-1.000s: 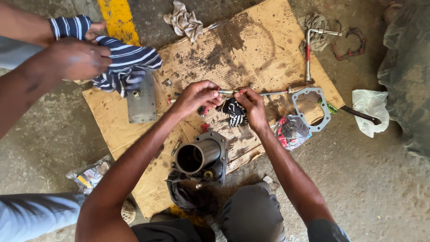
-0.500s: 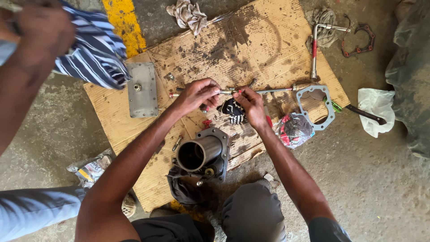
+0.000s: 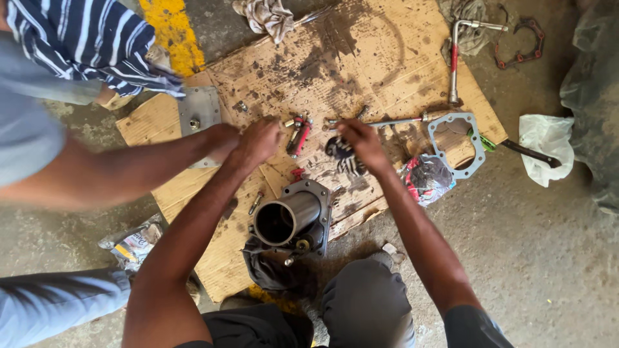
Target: The person cleans a metal engine component with a cloth, then picks up a gasket and places it onto the engine block. The person continues to wipe the component and handle the gasket while kneeling on the floor.
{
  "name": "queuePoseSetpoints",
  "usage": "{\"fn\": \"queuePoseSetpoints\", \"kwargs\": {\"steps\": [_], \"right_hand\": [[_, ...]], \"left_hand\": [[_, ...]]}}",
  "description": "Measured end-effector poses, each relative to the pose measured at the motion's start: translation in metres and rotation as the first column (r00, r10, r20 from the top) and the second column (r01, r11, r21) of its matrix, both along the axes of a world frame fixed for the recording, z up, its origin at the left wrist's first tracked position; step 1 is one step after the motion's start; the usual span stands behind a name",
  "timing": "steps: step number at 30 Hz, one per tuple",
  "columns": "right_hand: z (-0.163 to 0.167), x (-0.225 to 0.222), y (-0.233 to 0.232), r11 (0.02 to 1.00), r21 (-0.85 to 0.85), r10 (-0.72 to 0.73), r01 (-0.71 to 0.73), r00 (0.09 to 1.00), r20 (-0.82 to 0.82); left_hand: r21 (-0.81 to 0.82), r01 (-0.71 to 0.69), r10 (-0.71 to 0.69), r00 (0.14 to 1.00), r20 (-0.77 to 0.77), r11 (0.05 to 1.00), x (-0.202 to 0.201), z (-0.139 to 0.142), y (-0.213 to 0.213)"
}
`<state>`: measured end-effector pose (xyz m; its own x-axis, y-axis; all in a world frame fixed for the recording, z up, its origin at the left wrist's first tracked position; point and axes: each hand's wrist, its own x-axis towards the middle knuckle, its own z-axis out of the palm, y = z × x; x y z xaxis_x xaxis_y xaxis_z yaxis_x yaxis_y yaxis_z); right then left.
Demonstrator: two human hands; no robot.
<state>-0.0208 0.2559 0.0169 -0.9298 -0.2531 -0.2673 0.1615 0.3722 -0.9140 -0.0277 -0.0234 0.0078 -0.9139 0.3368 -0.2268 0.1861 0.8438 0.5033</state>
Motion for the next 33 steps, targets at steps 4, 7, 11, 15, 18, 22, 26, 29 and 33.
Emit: {"fn": "queuePoseSetpoints", "kwargs": {"steps": [4,7,11,15,18,22,26,29,33], "right_hand": [[0.002,0.000,0.028,0.943,-0.086,-0.285,0.322,0.913,0.291],[-0.002,0.005,0.038,0.943,-0.088,-0.293,0.322,0.925,0.243],[-0.011,0.010,0.042,0.929,-0.115,-0.299,0.353,0.895,0.331],[-0.016,0.012,0.049,0.844,-0.234,-0.334,0.483,0.813,0.476],[-0.019,0.014,0.053,0.584,-0.570,-0.303,0.578,0.807,0.507],[-0.036,0.026,0.052,0.610,-0.471,-0.246,0.638,0.717,0.653],[-0.062,0.037,0.052,0.566,-0.547,-0.190,0.617,0.743,0.642],[-0.069,0.033,0.051,0.524,-0.533,-0.277,0.665,0.724,0.632],[-0.057,0.012,0.029,0.671,-0.451,-0.426,0.588,0.804,0.415]], "left_hand": [[-0.343,0.106,-0.096,0.994,0.046,0.933,0.012,-0.029,-0.017],[-0.258,0.054,-0.077,0.994,-0.078,0.965,0.016,-0.042,-0.017],[-0.501,0.092,-0.105,0.995,0.003,0.861,0.001,-0.044,-0.010],[-0.594,-0.030,-0.256,0.884,-0.391,0.804,-0.014,-0.036,0.003],[-0.465,0.032,-0.087,0.992,-0.096,0.885,-0.012,-0.036,0.023],[-0.315,-0.134,0.104,0.988,-0.111,0.940,-0.003,-0.050,0.046],[-0.205,-0.160,0.157,0.987,-0.032,0.965,-0.006,-0.066,0.045],[-0.085,-0.176,0.173,0.984,-0.033,0.981,-0.011,-0.063,0.038],[0.138,0.022,-0.022,1.000,-0.004,0.990,-0.014,-0.048,0.047]]}}
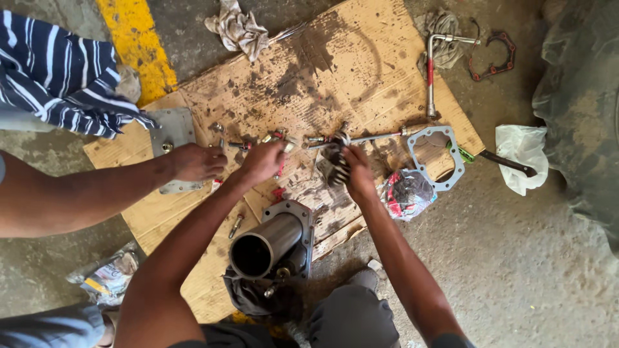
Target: The person cleans a metal engine component with a cloth, then picks up a gasket and places it onto the engine block. The person continues to wipe the component and handle the gasket while kneeling on the floor.
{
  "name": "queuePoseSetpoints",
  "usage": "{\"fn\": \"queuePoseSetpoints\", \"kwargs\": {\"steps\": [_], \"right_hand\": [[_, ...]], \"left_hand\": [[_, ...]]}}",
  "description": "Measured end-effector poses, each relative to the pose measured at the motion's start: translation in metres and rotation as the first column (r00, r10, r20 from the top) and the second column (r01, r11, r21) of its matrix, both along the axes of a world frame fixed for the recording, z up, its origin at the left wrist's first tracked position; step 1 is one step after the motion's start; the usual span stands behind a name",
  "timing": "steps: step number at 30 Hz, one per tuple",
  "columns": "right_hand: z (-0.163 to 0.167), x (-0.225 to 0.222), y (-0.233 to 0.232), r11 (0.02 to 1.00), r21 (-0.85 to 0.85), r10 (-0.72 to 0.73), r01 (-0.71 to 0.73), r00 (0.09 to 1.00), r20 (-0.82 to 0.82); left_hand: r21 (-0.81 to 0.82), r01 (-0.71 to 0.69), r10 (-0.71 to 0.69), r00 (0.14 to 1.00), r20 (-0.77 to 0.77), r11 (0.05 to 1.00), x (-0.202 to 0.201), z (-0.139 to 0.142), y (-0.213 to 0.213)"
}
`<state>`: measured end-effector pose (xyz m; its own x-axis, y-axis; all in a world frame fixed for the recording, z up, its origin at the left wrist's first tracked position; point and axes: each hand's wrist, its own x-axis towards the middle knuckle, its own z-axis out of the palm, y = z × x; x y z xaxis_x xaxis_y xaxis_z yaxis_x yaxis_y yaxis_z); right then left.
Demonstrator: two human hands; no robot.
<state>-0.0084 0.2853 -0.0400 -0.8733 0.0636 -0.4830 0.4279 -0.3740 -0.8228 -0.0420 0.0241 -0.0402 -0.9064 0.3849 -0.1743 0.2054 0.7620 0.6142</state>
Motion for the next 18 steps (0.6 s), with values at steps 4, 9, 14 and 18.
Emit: {"fn": "queuePoseSetpoints", "kwargs": {"steps": [4,9,14,18], "right_hand": [[0.024,-0.025,-0.036,0.865,0.325,0.446,-0.384,0.883,-0.146],[0.048,-0.037,-0.048,0.681,0.636,0.558,-0.362,0.820,-0.130],[0.051,-0.033,-0.037,0.849,0.416,0.455,-0.327,0.851,-0.261],[0.041,-0.026,-0.038,0.938,0.254,0.297,-0.237,0.926,-0.235]], "left_hand": [[0.127,0.243,-0.182,0.911,-0.371,0.962,-0.002,0.018,0.022],[0.068,0.294,-0.249,0.895,-0.370,0.953,-0.005,0.020,0.023],[0.012,0.376,-0.325,0.815,-0.479,0.926,-0.003,0.015,0.013],[0.075,0.423,-0.302,0.748,-0.592,0.903,0.003,0.017,0.013]]}}
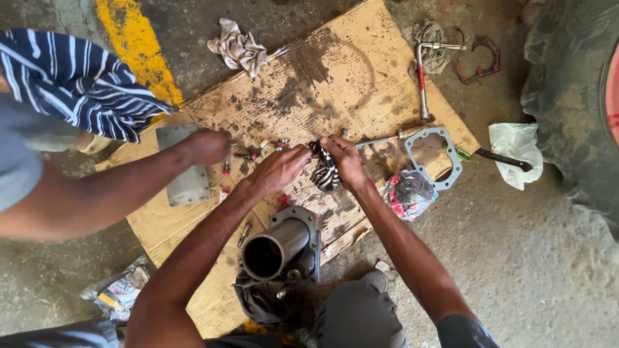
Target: The person cleans a metal engine component with a cloth, then picks up a gasket and places it onto the engine block. The person continues to wipe the component and handle the gasket while kneeling on the floor.
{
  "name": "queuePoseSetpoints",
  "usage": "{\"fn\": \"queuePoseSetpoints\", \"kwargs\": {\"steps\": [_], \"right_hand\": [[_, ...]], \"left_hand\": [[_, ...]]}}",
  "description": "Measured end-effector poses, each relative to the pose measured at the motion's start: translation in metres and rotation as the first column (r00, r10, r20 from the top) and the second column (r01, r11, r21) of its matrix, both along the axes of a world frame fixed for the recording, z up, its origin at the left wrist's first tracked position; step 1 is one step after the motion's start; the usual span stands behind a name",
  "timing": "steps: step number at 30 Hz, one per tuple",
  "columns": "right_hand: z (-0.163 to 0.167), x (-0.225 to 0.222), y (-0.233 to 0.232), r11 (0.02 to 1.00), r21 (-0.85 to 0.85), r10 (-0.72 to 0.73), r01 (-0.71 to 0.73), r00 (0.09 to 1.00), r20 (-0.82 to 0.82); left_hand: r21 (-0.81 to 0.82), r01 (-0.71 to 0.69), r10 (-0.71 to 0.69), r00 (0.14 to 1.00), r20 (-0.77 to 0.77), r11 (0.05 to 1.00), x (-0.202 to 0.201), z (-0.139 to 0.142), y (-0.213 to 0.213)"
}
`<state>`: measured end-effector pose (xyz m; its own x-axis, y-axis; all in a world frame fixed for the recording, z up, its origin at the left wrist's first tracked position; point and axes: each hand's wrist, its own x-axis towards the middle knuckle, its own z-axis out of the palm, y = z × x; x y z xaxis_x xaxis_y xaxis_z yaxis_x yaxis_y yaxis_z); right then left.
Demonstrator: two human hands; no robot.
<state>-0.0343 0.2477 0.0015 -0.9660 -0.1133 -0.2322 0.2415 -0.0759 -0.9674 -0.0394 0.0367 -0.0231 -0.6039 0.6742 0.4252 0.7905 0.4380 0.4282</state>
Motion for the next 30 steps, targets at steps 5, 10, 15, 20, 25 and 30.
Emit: {"fn": "queuePoseSetpoints", "kwargs": {"steps": [5,10,15,20,25,30], "right_hand": [[0.005,-0.006,-0.004,0.957,0.285,0.044,0.049,0.950,-0.310],[0.044,-0.005,0.009,0.958,-0.100,-0.254,0.269,0.958,0.136],[0.061,0.009,-0.013,0.845,0.523,0.328,0.115,0.662,-0.675],[0.043,-0.007,-0.025,0.526,0.829,0.386,0.193,0.814,-0.434],[0.058,-0.037,-0.023,0.543,0.811,0.180,0.216,0.914,-0.364],[0.093,-0.035,-0.017,0.909,-0.091,-0.375,0.407,0.893,0.247]], "left_hand": [[0.173,0.030,-0.059,0.985,0.164,0.985,0.003,0.011,0.014],[0.241,-0.043,0.007,0.989,0.148,0.970,-0.010,0.018,0.005],[0.107,-0.117,0.080,0.951,0.298,0.987,-0.006,0.015,0.000],[0.106,-0.109,0.079,0.963,0.256,0.988,0.006,0.011,0.016],[-0.102,-0.192,0.216,0.915,0.341,0.976,0.003,0.020,0.018],[0.055,-0.353,0.310,0.877,0.368,0.934,0.000,0.030,0.011]]}}
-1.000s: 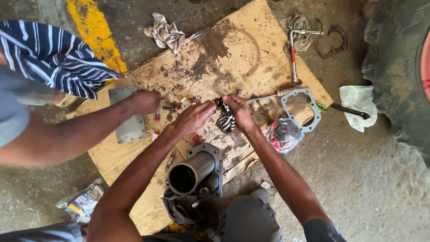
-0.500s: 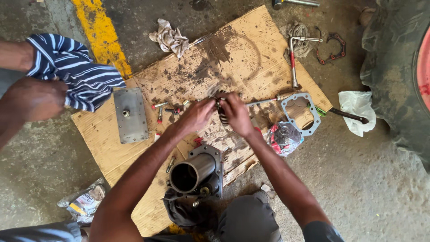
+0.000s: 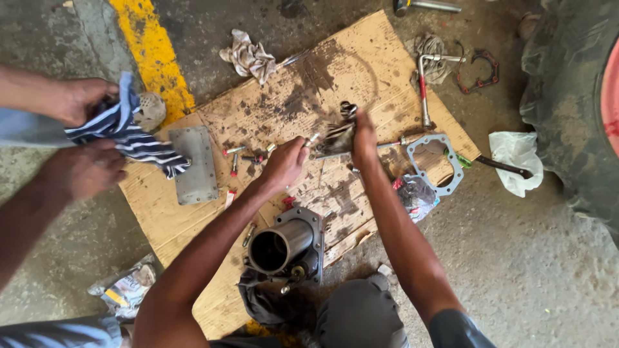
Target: The person cleans a metal engine component with a cloth, then picks up a gasket and places it onto the engine block. The person continues to wipe the component and handle the gasket while kneeling on the floor.
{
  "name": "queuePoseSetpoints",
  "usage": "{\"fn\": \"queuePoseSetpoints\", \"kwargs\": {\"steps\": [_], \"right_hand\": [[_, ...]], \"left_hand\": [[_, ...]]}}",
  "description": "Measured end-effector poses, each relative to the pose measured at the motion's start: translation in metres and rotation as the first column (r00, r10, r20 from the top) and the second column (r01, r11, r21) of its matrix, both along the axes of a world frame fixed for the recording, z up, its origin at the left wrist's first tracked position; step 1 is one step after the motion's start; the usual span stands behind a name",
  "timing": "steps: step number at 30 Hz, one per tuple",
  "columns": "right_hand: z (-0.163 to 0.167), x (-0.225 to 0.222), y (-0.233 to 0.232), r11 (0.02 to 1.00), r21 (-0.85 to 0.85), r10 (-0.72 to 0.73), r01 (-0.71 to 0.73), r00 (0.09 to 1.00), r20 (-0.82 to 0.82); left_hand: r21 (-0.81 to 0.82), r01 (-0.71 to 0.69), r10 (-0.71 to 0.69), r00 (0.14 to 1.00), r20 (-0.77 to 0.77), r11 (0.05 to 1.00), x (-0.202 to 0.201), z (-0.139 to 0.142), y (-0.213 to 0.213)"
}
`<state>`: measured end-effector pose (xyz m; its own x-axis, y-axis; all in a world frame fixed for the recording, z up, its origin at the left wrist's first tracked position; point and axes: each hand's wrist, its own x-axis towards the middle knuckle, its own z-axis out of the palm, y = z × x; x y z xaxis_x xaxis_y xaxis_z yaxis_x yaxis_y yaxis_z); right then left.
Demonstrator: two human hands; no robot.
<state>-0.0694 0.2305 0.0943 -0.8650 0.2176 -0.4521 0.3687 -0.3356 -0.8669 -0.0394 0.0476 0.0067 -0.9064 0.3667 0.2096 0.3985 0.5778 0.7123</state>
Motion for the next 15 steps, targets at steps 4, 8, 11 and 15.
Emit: {"fn": "queuePoseSetpoints", "kwargs": {"steps": [4,8,11,15], "right_hand": [[-0.011,0.043,-0.042,0.694,0.720,0.548,-0.021,0.664,-0.508],[-0.037,0.031,-0.048,0.604,0.767,0.375,-0.217,0.926,-0.034],[-0.040,0.015,-0.030,0.498,0.865,0.416,-0.056,0.891,-0.182],[-0.038,0.018,-0.013,0.985,0.145,0.131,-0.095,0.956,-0.261]], "left_hand": [[0.027,-0.123,0.114,0.966,0.232,0.992,0.000,0.001,0.016],[0.064,-0.066,0.042,0.947,0.318,0.996,0.006,0.003,0.021],[0.309,-0.164,-0.077,0.765,0.639,0.937,0.012,0.009,0.011],[0.599,-0.316,-0.237,0.708,0.665,0.736,0.010,0.016,0.002]]}}
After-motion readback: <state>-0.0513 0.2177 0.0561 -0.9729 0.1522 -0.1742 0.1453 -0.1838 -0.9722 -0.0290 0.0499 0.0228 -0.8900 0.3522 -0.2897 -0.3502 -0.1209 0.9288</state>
